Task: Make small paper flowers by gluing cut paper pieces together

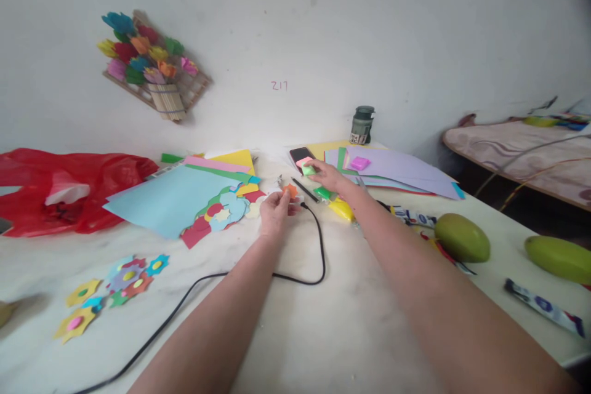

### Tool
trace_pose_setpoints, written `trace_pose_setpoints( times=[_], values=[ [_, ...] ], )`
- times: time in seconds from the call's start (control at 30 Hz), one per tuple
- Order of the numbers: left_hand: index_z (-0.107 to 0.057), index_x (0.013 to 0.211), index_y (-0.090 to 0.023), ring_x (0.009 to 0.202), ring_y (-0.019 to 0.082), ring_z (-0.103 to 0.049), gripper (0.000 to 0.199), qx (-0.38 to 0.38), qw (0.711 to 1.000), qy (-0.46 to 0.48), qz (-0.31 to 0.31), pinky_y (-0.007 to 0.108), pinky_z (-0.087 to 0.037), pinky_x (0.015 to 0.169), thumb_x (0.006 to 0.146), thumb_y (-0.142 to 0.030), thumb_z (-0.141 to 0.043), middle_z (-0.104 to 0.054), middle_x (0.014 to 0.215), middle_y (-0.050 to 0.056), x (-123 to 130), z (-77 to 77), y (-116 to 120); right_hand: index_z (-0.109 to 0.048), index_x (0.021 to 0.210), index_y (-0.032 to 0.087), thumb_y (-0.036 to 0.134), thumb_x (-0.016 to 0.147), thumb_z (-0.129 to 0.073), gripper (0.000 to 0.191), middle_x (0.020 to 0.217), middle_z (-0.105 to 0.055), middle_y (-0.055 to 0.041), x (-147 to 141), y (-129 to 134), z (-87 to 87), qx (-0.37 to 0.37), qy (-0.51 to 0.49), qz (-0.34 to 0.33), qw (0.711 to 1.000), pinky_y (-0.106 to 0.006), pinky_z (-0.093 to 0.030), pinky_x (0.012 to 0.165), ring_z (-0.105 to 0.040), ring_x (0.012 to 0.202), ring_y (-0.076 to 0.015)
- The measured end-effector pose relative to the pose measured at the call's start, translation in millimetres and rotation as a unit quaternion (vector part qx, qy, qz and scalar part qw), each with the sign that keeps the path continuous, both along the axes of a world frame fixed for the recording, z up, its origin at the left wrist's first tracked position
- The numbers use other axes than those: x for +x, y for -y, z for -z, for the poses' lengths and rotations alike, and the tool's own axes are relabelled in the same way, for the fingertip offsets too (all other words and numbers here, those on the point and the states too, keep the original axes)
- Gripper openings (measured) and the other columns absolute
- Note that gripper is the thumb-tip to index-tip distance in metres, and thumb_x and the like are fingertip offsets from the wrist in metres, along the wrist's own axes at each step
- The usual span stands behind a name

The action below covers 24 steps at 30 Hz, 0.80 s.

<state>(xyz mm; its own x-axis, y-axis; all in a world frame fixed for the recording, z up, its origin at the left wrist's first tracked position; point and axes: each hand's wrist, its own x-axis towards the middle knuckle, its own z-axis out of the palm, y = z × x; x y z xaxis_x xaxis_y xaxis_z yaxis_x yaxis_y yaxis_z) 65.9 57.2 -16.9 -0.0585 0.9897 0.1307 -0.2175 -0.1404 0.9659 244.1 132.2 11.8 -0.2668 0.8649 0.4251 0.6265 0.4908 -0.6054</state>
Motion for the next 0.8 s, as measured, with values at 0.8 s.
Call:
trace_pose_setpoints(
  times=[0.8],
  values=[
    [-0.062,0.066,-0.015,0.059,0.010,-0.057,0.024,0.016,0.984,0.179,0.014,0.021,-0.043,0.056,0.060,-0.035,-0.074,-0.061,0.062,-0.001,-5,3.5,-13,-0.061,0.092,0.015,0.019,0.072,-0.061,0.020,0.080,-0.064,-0.0039,-29,38,-3.8,-0.265,-0.379,-0.120,0.878,-0.030,-0.055,0.057,-0.062,0.070,-0.0156]
  ],
)
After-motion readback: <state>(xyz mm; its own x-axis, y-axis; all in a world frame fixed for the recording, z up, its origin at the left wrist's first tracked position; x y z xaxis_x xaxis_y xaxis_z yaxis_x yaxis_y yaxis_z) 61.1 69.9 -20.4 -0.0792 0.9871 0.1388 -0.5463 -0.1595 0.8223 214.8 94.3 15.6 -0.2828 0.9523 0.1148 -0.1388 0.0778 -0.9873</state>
